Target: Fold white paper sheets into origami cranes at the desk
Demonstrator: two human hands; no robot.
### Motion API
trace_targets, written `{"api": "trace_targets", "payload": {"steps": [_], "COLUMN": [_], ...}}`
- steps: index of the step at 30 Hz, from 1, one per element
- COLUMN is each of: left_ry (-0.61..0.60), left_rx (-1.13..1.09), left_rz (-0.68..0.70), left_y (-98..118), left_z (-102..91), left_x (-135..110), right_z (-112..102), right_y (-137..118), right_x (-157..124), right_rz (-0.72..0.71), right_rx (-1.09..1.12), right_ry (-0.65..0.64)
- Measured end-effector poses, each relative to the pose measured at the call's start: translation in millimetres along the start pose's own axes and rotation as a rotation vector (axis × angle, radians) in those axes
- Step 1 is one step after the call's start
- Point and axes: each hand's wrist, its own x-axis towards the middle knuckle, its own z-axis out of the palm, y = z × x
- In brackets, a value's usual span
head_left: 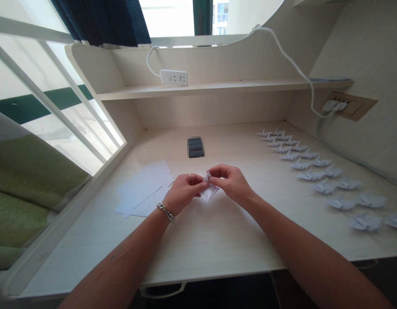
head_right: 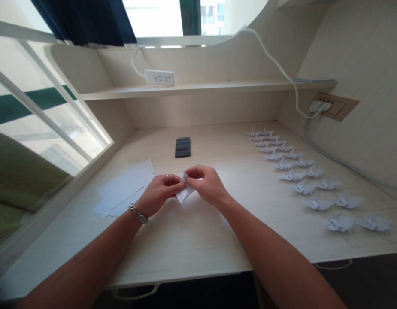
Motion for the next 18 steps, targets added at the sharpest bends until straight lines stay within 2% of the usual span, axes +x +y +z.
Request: {"api": "trace_targets", "payload": {"steps": [5, 8, 14, 18], "left_ry": [-0.079, -0.099, -0.111, -0.078], "left_rx": [0.085, 0.109, 0.148, 0.140], "left_rz": [-0.075, -0.095, -0.109, -0.099], "left_y": [3.7, 6.0, 9.1, 6.9], "left_z": [1.2, 1.5, 2.3, 2.3], "left_x": [-3.4, -4.3, -5.3, -4.2], "right_z": [-1.2, -2.2, -3.7, -4.3], "right_y": [-1.3, -3.9, -6.3, -6.7], "right_x": [0.9, 0.7, 1.6, 1.8], "right_rz": [0.073, 0.096, 0.129, 0.136], "right_rx": [0.167, 0.219, 0.244, 0.252], "right_ry": [-0.041, -0.022, 0.011, 0.057]}}
